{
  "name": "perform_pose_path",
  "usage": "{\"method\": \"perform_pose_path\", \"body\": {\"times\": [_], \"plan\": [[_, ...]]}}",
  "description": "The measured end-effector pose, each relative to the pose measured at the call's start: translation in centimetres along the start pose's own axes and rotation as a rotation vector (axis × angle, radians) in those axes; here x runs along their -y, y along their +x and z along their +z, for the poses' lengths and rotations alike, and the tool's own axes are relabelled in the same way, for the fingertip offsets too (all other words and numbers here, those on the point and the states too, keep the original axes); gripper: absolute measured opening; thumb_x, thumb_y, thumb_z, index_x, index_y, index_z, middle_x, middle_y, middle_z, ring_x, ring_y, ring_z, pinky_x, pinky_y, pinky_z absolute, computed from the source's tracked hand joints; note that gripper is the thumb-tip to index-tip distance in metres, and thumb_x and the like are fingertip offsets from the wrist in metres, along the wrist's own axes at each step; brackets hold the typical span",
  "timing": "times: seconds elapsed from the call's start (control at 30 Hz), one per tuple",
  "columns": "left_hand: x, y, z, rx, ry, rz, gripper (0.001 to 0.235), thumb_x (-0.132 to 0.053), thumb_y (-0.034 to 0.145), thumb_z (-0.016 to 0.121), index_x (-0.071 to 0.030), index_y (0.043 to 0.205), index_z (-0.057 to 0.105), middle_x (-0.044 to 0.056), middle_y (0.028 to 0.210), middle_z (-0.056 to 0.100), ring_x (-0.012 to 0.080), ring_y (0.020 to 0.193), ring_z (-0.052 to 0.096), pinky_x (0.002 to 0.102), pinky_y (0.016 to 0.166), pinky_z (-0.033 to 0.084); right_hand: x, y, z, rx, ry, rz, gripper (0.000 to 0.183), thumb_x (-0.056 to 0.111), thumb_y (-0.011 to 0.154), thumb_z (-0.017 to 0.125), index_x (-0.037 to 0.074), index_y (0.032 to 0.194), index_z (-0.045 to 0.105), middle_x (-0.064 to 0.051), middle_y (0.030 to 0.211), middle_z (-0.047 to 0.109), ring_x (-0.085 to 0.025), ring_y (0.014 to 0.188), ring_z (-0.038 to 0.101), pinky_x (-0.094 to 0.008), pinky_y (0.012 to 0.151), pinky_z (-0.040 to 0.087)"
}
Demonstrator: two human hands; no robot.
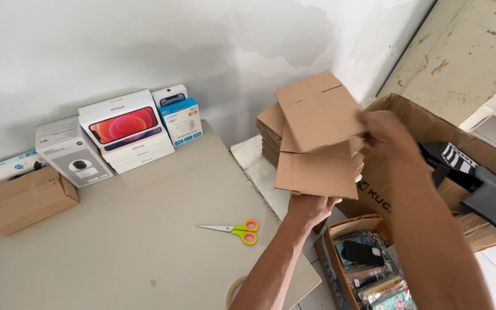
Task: The person applies adhesive tape to a small cardboard box, cuts the tape with scissors, and then folds a flat cardboard sheet into a second box.
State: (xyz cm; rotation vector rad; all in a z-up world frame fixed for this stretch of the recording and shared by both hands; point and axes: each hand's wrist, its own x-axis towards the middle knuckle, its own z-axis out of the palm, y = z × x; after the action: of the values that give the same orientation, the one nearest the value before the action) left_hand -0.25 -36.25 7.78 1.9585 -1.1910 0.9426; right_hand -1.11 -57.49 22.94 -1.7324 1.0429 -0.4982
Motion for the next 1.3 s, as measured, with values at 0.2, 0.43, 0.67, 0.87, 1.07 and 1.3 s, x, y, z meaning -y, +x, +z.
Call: {"method": "perform_pose_path", "body": {"times": [0.2, 0.43, 0.67, 0.87, 1.07, 1.3], "plan": [[-0.4, -0.8, 1.7, 0.001, -0.002, -0.025, 0.077, -0.043, 0.068, 0.091, -0.020, 0.131, 0.051, 0.012, 0.120, 0.058, 0.0408, 0.101, 0.058, 0.057, 0.070, 0.045, 5.8, -16.2, -1.2, 0.174, -0.199, 0.212, 0.044, 0.030, 0.110, 0.044, -0.001, 0.141, 0.052, -0.019, 0.144, 0.058, -0.037, 0.127, 0.060, -0.044, 0.103, 0.055], [-0.2, -1.0, 2.9, 0.004, 0.011, 0.012, 0.085, -0.048, 0.069, 0.094, -0.021, 0.135, 0.047, 0.013, 0.125, 0.056, 0.0423, 0.102, 0.058, 0.055, 0.066, 0.045, 0.1, -13.0, -0.9, 0.388, 0.212, 0.155, 0.034, 0.025, 0.105, 0.055, 0.001, 0.128, 0.057, -0.013, 0.113, 0.056, -0.025, 0.101, 0.053, -0.043, 0.088, 0.053], [0.4, 2.0, -4.4, 0.511, -0.149, -0.072, 0.067, -0.040, 0.079, 0.082, -0.004, 0.132, 0.061, 0.013, 0.123, 0.066, 0.0350, 0.126, 0.052, 0.070, 0.123, 0.016, 3.6, -4.6, -3.6, 0.418, -0.104, -0.008, 0.029, 0.024, 0.107, 0.053, 0.002, 0.123, 0.059, -0.014, 0.122, 0.062, -0.029, 0.112, 0.059, -0.042, 0.095, 0.052], [1.3, -0.2, -5.9, 0.498, -0.125, 0.018, 0.091, -0.036, 0.078, 0.082, -0.001, 0.150, 0.039, 0.019, 0.145, 0.044, 0.0366, 0.134, 0.045, 0.060, 0.123, 0.025, 5.4, -2.5, -0.7, 0.508, -0.256, 0.034, 0.041, 0.028, 0.105, 0.055, -0.004, 0.131, 0.061, -0.015, 0.123, 0.064, -0.027, 0.108, 0.060, -0.038, 0.092, 0.049], [2.7, 0.4, -6.6, 0.468, -0.402, -0.056, 0.065, -0.020, 0.082, 0.080, -0.001, 0.137, 0.052, 0.020, 0.144, 0.050, 0.0379, 0.131, 0.047, 0.051, 0.117, 0.034, 4.9, -3.1, 0.3, 0.297, -0.425, 0.035, 0.051, 0.040, 0.104, 0.057, 0.003, 0.139, 0.058, -0.010, 0.126, 0.054, -0.023, 0.097, 0.041, -0.036, 0.078, 0.029], [2.8, 3.4, -11.0, 0.543, -0.855, -0.475, 0.036, -0.023, 0.099, 0.057, -0.002, 0.127, 0.066, 0.022, 0.134, 0.065, 0.0320, 0.115, 0.067, 0.046, 0.104, 0.050, 4.0, -6.3, -3.5, 0.331, -0.054, -0.250, 0.023, 0.030, 0.115, 0.050, 0.009, 0.117, 0.060, -0.001, 0.109, 0.058, -0.016, 0.097, 0.053, -0.031, 0.084, 0.042]]}}
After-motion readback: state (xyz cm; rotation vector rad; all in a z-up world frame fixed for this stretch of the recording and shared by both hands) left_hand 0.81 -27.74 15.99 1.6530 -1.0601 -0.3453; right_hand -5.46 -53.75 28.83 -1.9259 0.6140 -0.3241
